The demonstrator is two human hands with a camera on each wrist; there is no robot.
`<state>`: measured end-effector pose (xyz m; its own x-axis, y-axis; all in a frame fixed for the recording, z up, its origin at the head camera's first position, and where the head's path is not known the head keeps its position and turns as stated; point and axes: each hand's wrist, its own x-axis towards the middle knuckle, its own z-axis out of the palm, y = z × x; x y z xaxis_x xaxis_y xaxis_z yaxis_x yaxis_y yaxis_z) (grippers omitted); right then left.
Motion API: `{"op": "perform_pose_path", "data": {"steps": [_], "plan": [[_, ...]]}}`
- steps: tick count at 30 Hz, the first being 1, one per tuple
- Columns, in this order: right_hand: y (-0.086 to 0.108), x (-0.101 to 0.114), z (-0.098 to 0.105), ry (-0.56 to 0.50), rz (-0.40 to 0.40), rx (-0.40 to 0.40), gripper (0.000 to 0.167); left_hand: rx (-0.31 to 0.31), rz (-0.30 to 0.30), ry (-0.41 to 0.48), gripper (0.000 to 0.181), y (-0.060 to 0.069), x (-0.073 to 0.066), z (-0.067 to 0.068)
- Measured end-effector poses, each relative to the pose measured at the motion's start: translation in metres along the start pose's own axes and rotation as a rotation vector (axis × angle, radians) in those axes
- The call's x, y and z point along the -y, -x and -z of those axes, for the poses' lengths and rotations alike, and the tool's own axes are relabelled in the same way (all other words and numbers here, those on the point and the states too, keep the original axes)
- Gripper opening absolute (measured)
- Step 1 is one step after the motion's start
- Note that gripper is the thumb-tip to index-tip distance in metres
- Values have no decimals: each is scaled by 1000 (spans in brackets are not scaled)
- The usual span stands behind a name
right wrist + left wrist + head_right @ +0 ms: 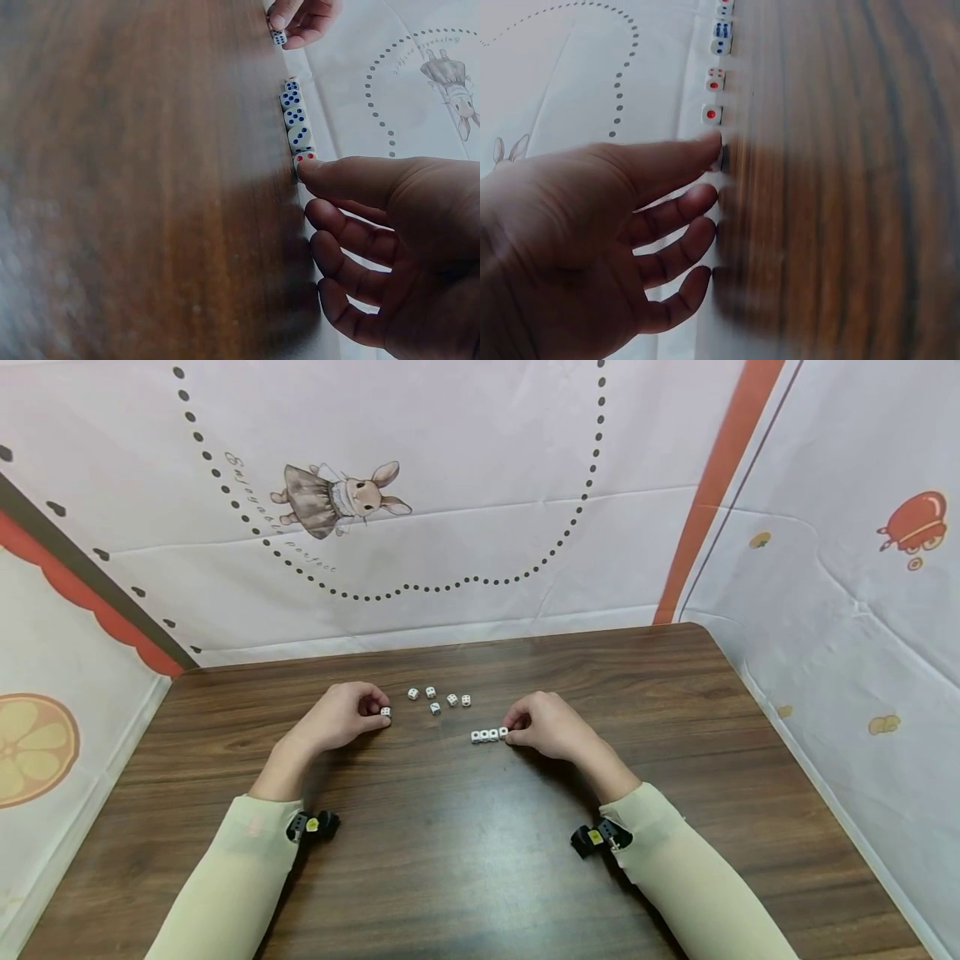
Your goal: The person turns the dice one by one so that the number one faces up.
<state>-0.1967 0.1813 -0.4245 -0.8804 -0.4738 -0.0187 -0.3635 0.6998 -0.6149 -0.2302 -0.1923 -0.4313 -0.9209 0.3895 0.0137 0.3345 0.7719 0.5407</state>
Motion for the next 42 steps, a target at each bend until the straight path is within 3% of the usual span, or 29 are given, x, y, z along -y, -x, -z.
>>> {"op": "perform_pose_path", "data": {"steps": [9,20,37,42], "plan": [[0,-1,0,3,3,10,5,-6,-6,-18,7,-2,1,-2],[2,1,1,8,-8,14,7,-19,26,42,8,2,-4,4],[2,1,2,9,-13,17,6,25,63,269,13,1,10,11],[2,1,1,0,-12,18,6,50,77,274,15,0,14,10]]}}
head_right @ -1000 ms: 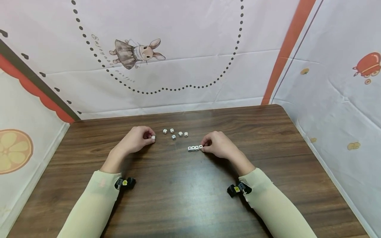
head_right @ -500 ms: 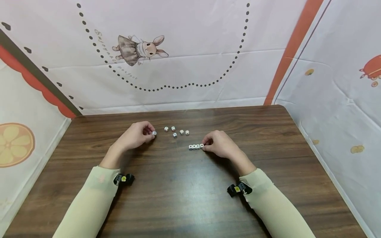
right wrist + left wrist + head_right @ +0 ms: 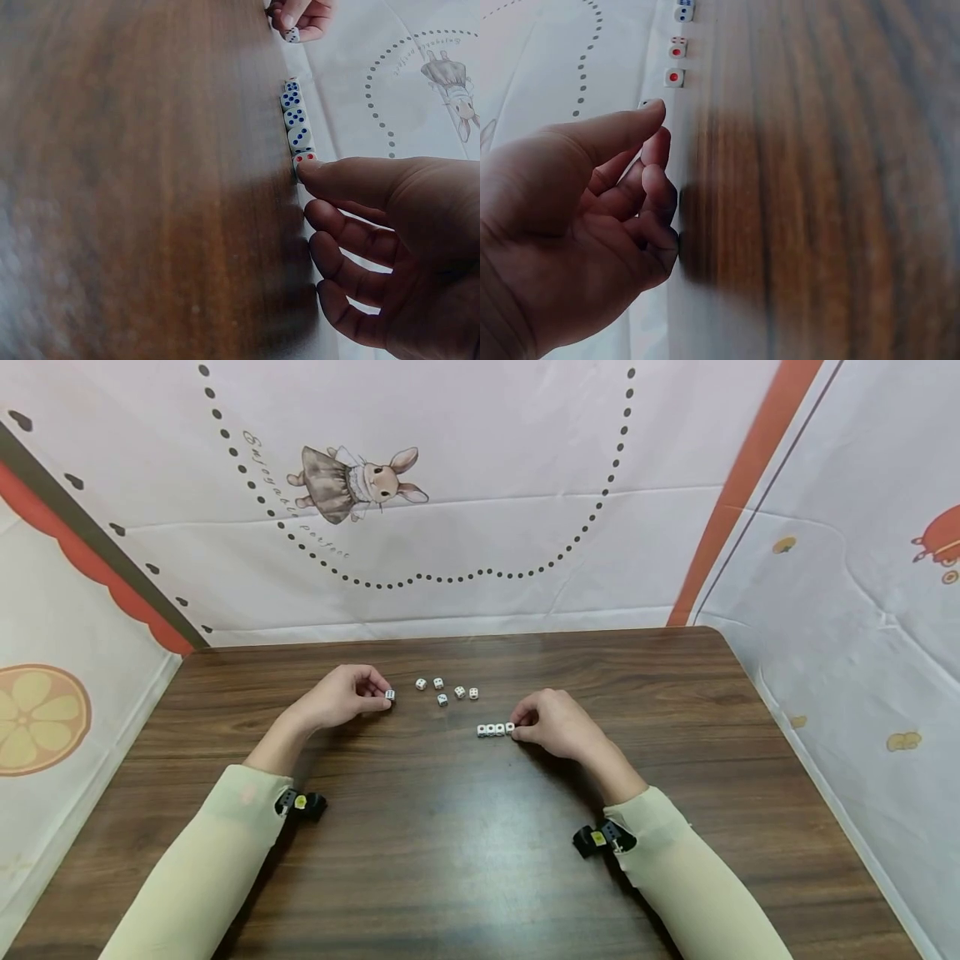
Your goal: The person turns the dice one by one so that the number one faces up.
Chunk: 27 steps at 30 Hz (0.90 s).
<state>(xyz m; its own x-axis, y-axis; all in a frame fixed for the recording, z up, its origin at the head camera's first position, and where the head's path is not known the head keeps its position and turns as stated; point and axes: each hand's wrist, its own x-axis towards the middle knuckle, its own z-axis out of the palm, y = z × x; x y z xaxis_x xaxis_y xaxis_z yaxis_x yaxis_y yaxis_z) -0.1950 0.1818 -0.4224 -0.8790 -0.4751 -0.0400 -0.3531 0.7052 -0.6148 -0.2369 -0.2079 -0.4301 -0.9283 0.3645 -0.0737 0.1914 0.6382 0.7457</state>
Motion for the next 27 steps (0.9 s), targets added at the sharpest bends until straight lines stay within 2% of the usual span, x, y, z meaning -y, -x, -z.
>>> {"op": "perform_pose_path", "data": {"steps": [11,18,27], "plan": [[0,1,0,10,-4,-6,6,18,15,-99,12,-3,0,0],[-1,2,0,20,6,-7,6,24,37,-97,13,0,-4,2],[0,2,0,18,5,-9,6,22,19,-85,18,-2,0,1]]}}
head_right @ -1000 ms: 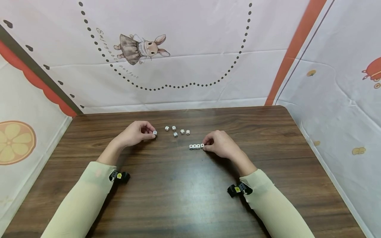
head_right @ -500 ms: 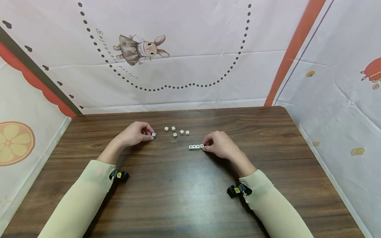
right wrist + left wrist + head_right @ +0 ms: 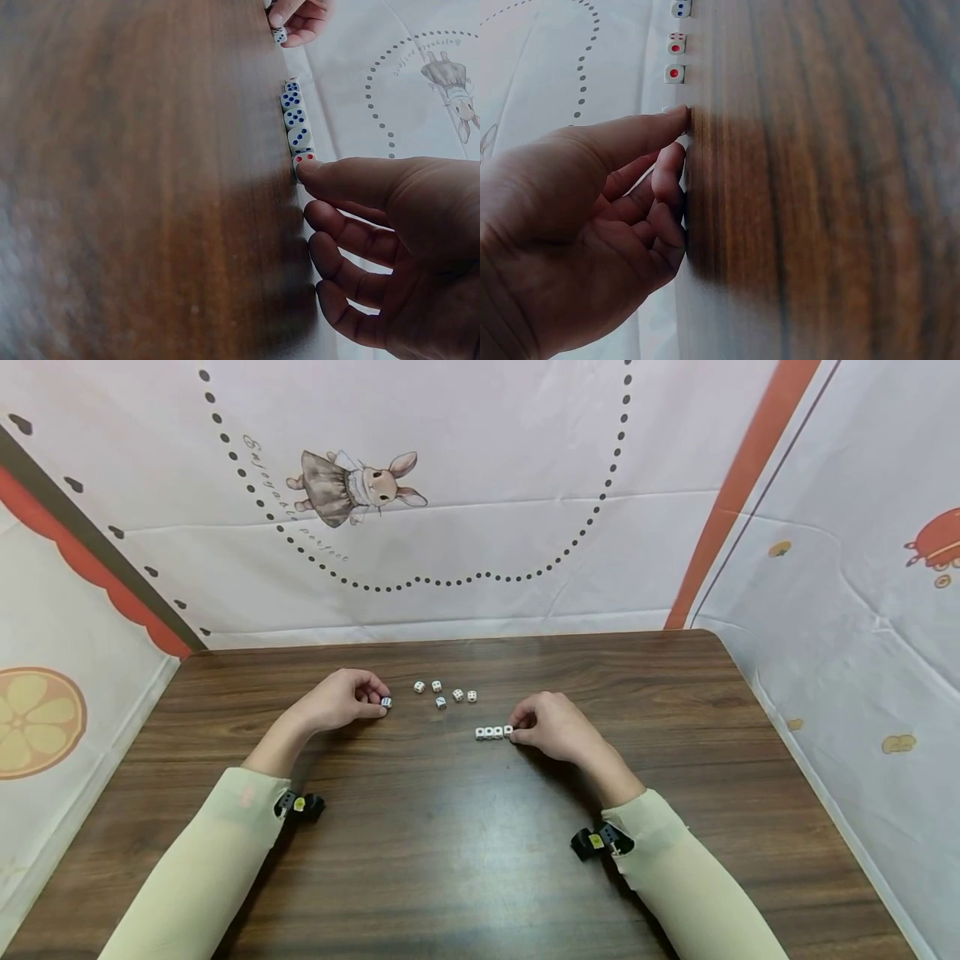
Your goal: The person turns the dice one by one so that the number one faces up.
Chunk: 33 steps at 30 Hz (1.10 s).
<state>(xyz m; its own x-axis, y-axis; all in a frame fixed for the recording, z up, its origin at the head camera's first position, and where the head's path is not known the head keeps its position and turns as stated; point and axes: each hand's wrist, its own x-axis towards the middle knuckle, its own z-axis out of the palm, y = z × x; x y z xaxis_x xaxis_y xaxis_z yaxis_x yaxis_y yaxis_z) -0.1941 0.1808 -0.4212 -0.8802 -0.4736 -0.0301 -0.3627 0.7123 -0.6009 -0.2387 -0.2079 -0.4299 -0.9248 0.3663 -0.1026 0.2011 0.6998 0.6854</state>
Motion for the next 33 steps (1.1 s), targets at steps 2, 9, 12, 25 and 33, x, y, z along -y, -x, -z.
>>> {"op": "perform_pose_path", "data": {"steps": [2,9,12,25,33], "plan": [[0,0,0,-1,2,0,6,-7,-5,3,20,0,1,0],[0,0,-1,-8,-7,1,6,-32,-32,-26,25,1,-2,-3],[0,-1,-1,-7,-9,2,6,-33,-43,-48,25,0,-4,-4],[-1,-2,-2,-9,-7,3,6,-38,-62,-89,13,1,-9,-5],[-1,-1,-1,-8,-8,2,6,-51,-70,-76,10,1,-6,-5]]}}
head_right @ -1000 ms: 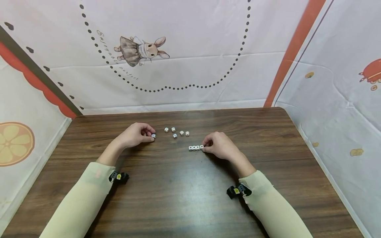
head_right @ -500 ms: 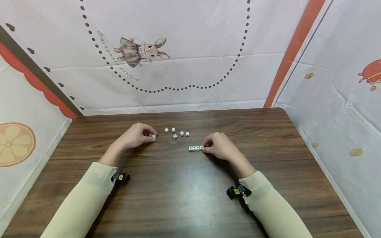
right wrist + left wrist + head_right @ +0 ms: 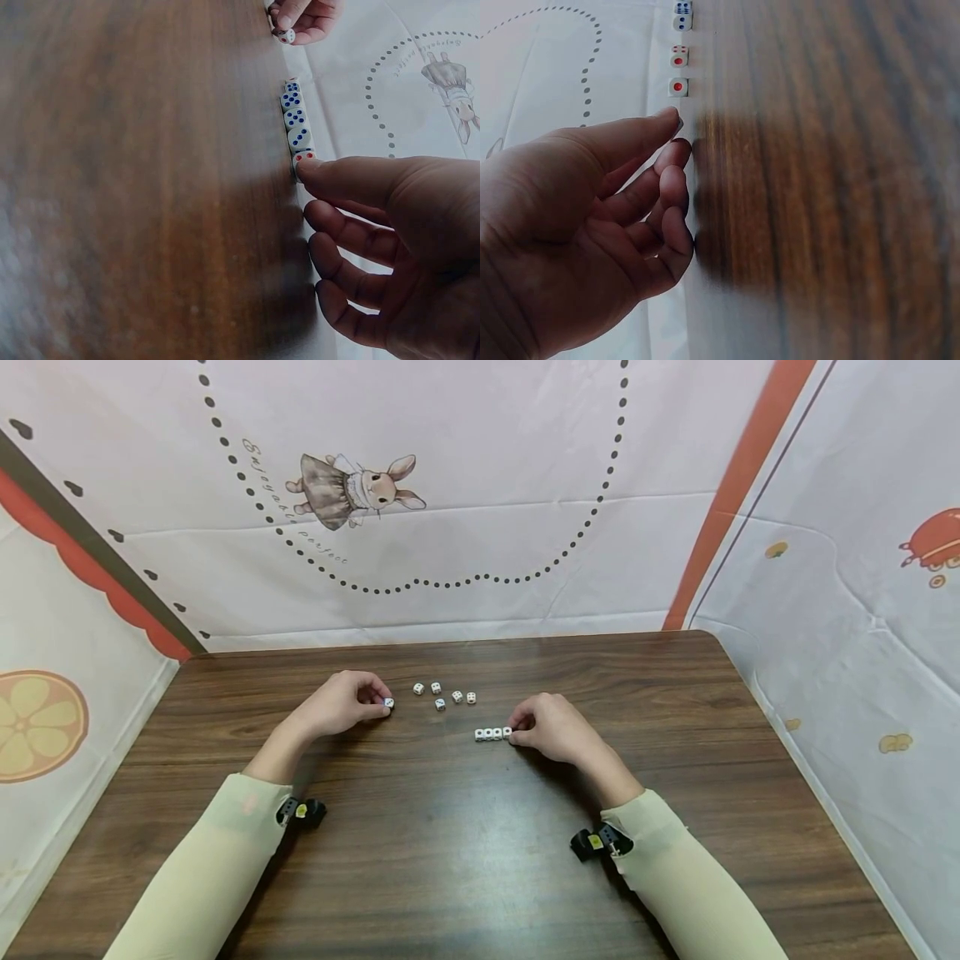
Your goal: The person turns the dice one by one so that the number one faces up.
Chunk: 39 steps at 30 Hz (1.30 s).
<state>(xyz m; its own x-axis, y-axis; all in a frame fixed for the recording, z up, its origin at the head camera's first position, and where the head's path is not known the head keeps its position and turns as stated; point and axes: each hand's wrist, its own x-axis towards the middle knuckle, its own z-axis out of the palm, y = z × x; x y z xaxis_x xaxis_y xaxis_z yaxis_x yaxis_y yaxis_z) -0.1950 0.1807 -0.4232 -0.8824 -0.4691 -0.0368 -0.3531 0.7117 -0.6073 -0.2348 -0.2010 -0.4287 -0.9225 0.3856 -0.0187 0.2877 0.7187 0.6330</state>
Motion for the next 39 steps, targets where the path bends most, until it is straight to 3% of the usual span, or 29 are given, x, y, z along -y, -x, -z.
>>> {"op": "perform_pose_path", "data": {"steps": [21,39], "plan": [[-1,1,2,24,15,0,6,9,21,50,11,1,-2,1],[-2,1,2,25,18,0,5,37,43,-27,15,-2,-5,1]]}}
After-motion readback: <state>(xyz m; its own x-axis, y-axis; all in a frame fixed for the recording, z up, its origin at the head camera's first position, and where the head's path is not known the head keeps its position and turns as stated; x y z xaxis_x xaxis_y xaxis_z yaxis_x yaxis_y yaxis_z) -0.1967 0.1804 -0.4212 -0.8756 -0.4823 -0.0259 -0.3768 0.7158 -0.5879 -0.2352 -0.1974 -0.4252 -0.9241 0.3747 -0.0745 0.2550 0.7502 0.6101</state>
